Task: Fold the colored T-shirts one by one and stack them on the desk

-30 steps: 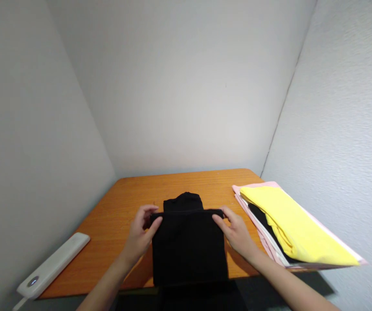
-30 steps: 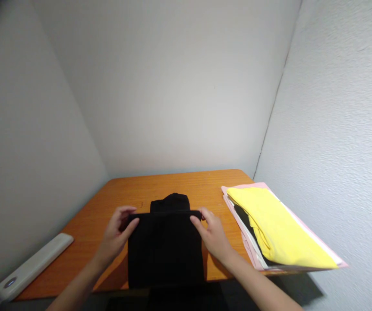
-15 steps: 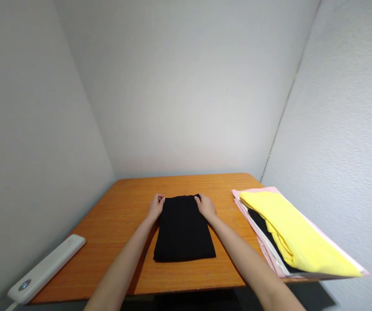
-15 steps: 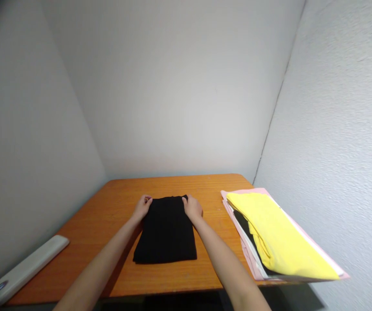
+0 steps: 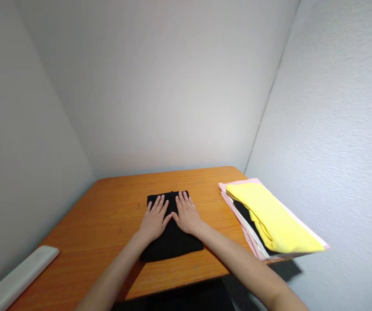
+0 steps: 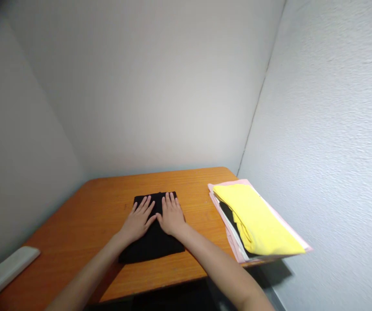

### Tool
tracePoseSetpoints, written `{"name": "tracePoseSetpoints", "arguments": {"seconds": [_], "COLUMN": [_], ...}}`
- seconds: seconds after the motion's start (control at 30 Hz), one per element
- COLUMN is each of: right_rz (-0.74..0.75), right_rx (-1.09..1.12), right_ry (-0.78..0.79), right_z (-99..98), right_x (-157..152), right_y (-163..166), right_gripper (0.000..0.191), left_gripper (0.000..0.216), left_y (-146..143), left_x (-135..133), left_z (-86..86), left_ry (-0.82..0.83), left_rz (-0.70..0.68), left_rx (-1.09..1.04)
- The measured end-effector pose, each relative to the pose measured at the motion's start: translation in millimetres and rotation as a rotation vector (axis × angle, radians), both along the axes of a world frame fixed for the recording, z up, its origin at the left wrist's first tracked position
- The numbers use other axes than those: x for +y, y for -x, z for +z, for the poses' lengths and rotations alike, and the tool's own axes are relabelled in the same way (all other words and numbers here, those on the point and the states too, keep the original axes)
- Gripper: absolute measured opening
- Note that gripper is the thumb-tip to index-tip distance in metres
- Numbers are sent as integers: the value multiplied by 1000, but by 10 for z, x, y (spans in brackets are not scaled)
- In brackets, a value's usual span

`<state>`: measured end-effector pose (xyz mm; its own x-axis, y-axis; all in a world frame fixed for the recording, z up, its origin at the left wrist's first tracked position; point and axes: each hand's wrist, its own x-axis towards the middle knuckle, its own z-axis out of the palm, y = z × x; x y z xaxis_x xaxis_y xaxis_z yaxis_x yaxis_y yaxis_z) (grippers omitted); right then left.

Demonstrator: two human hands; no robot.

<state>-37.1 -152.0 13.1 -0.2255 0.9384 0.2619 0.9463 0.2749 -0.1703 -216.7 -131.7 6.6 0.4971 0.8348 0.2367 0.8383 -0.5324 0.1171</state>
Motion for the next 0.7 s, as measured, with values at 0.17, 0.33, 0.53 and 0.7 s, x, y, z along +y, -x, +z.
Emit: {"name": "tracePoseSetpoints", "arguments": {"seconds": [0.17, 0.33, 0.53, 0.7], "right_rz": [-20, -17, -14, -13], "right_rx": [0, -5, 5, 14], "right_ry": [88, 86, 76, 70], "right_z": [-52, -35, -32, -46], "right_x": [-53, -64, -75, -60], "right_y": [-4, -13, -8, -18], "right_gripper": [73, 73, 73, 73], "left_gripper": [66, 64, 64, 65], "left_y": [-32, -34, -48, -51], "left_x": [40, 59, 64, 90], "left_z": [-229, -234, -217, -218], "left_ry": [20, 6, 32, 57], "left_rz": [89, 94, 102, 103], "left_rx": [83, 102, 105, 114]}}
